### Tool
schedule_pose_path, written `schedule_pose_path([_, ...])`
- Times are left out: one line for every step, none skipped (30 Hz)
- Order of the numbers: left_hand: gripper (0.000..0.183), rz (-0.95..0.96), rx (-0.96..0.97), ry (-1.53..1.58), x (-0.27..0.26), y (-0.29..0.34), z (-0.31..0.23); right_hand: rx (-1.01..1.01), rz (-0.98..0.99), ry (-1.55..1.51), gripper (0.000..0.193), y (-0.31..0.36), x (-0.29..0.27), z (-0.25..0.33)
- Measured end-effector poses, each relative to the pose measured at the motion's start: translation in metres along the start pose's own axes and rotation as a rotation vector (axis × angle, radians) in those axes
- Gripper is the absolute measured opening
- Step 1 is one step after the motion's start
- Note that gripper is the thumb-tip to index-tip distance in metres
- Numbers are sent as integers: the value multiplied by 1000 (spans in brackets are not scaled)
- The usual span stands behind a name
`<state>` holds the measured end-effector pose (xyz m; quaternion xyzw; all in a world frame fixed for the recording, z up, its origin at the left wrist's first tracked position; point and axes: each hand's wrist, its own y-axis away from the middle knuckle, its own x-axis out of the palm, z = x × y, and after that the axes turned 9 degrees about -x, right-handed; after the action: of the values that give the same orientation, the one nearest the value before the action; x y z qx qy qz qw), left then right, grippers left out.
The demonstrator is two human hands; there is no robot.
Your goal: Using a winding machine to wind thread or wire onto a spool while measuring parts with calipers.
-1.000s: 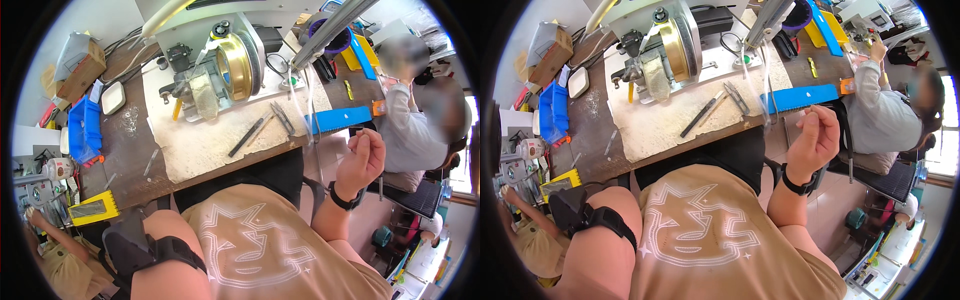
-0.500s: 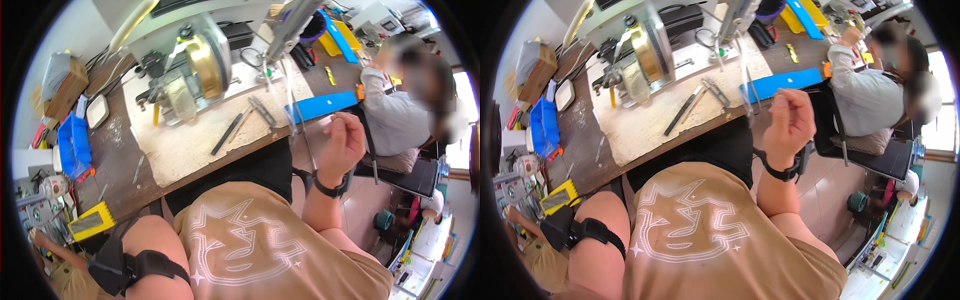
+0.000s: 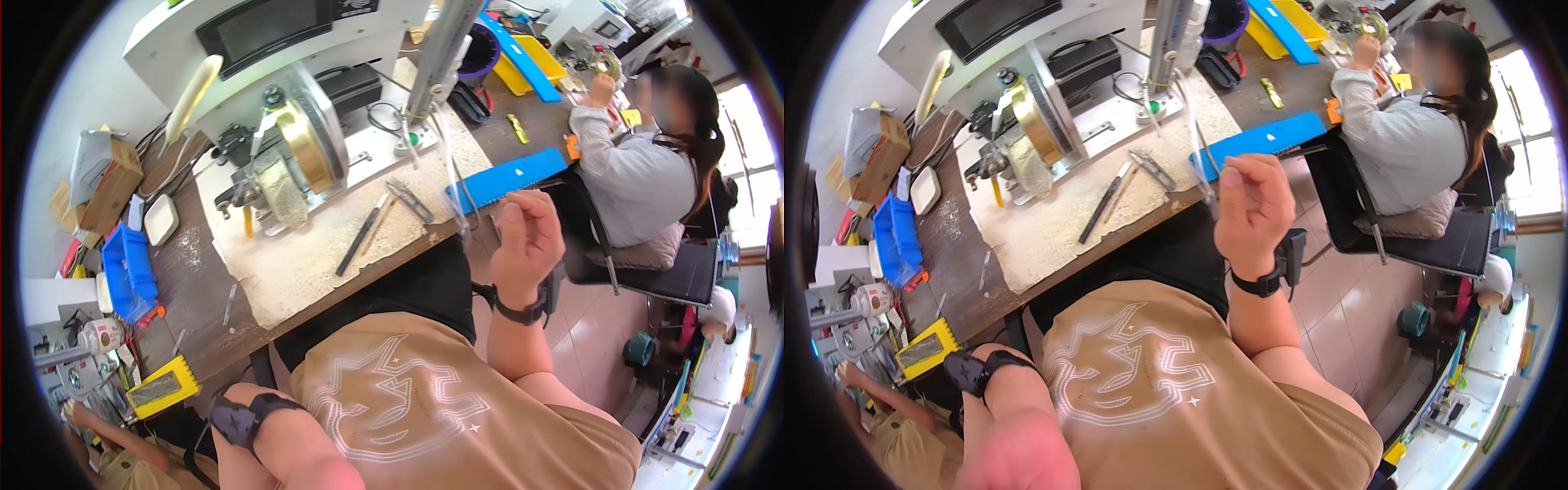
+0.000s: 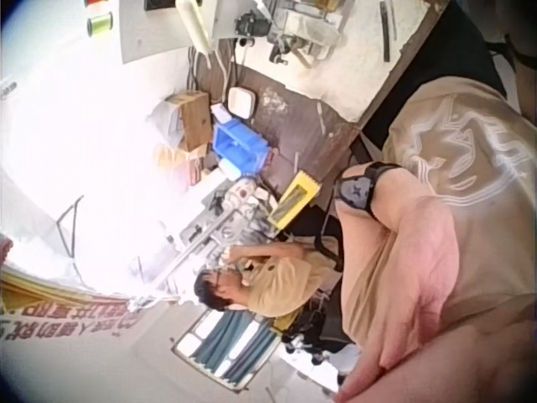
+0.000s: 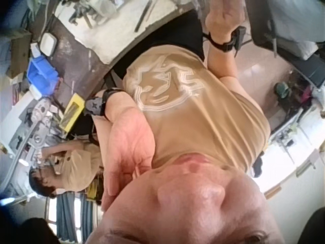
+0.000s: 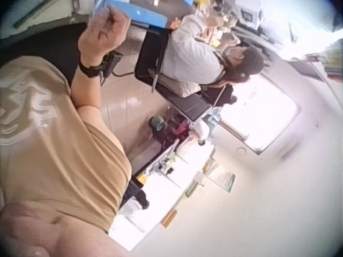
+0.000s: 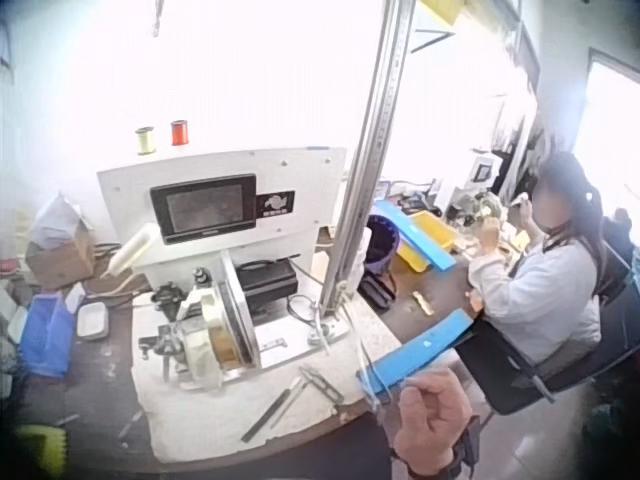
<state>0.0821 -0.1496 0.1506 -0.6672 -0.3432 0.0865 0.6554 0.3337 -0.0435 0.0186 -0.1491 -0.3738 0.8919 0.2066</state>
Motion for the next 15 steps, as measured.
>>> schedule_pose_path([55, -2, -47, 441, 1, 7, 8, -14, 10, 6, 7, 0, -1, -1])
schedule_pose_path([42, -116, 110, 254, -1, 13, 17, -10, -1, 26, 7, 0, -1, -2])
schedule_pose_path([35, -229, 268, 69, -3, 19, 25, -6, 5, 1, 7, -2, -3, -5])
schedule_pose_path([35, -220, 272, 59, -8, 28, 35, -4, 32, 77, 7, -5, -5, -8])
schedule_pose_path([52, -190, 181, 318, -13, 37, 48, -2, 58, 157, 7, -7, -5, -10])
schedule_pose_path([73, -161, 84, 577, -20, 47, 58, 27, 52, 151, 6, -10, -4, -14])
schedule_pose_path([77, -41, -39, 642, -29, 56, 66, 30, 57, 155, 6, -12, -4, -16])
schedule_pose_path([82, 57, -149, 699, -39, 64, 76, 107, 161, 212, 6, -14, -4, -17])
schedule_pose_path([84, 97, -219, -37, -54, 65, 87, 184, 264, 269, 6, -15, -3, -18])
schedule_pose_path([75, 237, -314, 100, -66, 69, 95, 186, 263, 269, 6, -14, -1, -19])
schedule_pose_path([75, 224, -328, 91, -77, 74, 103, 151, 363, 319, 6, -11, 2, -20])
schedule_pose_path([68, 280, -436, -15, -86, 78, 111, 105, 462, 359, 7, -9, 7, -22])
schedule_pose_path([62, 323, -545, -132, -94, 81, 118, 115, 464, 366, 7, -4, 14, -25])
schedule_pose_path([62, 340, -545, -126, -100, 85, 125, 118, 519, 322, 8, 1, 22, -29])
schedule_pose_path([61, 332, -620, -160, -104, 89, 131, 119, 573, 278, 9, 5, 28, -33])
